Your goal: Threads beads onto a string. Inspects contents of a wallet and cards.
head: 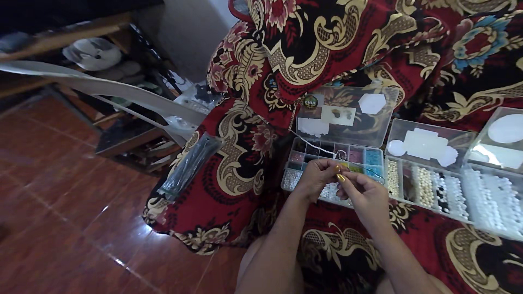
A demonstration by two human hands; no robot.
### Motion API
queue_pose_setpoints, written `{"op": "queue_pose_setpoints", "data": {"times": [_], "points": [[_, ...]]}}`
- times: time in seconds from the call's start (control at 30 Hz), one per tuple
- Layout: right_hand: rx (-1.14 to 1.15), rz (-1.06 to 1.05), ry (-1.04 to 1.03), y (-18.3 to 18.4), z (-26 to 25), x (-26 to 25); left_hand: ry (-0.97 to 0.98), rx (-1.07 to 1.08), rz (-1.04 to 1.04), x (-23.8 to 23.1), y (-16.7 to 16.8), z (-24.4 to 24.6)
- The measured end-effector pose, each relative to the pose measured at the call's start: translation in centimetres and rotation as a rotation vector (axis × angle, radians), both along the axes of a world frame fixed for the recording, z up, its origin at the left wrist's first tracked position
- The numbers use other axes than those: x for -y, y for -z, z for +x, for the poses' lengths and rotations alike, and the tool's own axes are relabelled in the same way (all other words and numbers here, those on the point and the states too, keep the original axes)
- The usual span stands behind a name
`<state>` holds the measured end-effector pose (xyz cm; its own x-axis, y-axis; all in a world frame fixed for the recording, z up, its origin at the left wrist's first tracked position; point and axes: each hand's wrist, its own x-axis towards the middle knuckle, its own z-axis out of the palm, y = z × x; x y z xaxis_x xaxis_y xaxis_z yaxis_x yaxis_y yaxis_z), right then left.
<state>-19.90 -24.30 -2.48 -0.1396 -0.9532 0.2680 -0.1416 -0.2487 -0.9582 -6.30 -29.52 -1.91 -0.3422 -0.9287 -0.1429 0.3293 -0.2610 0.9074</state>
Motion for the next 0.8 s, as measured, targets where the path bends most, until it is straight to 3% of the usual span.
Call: {"op": "queue_pose_setpoints", "data": {"times": [0.8], "points": [[-0.085,-0.005,-0.018,-0.07,-0.33,0.04,0.028,0.02,-0.037,0.22,-0.03,0.52]]}}
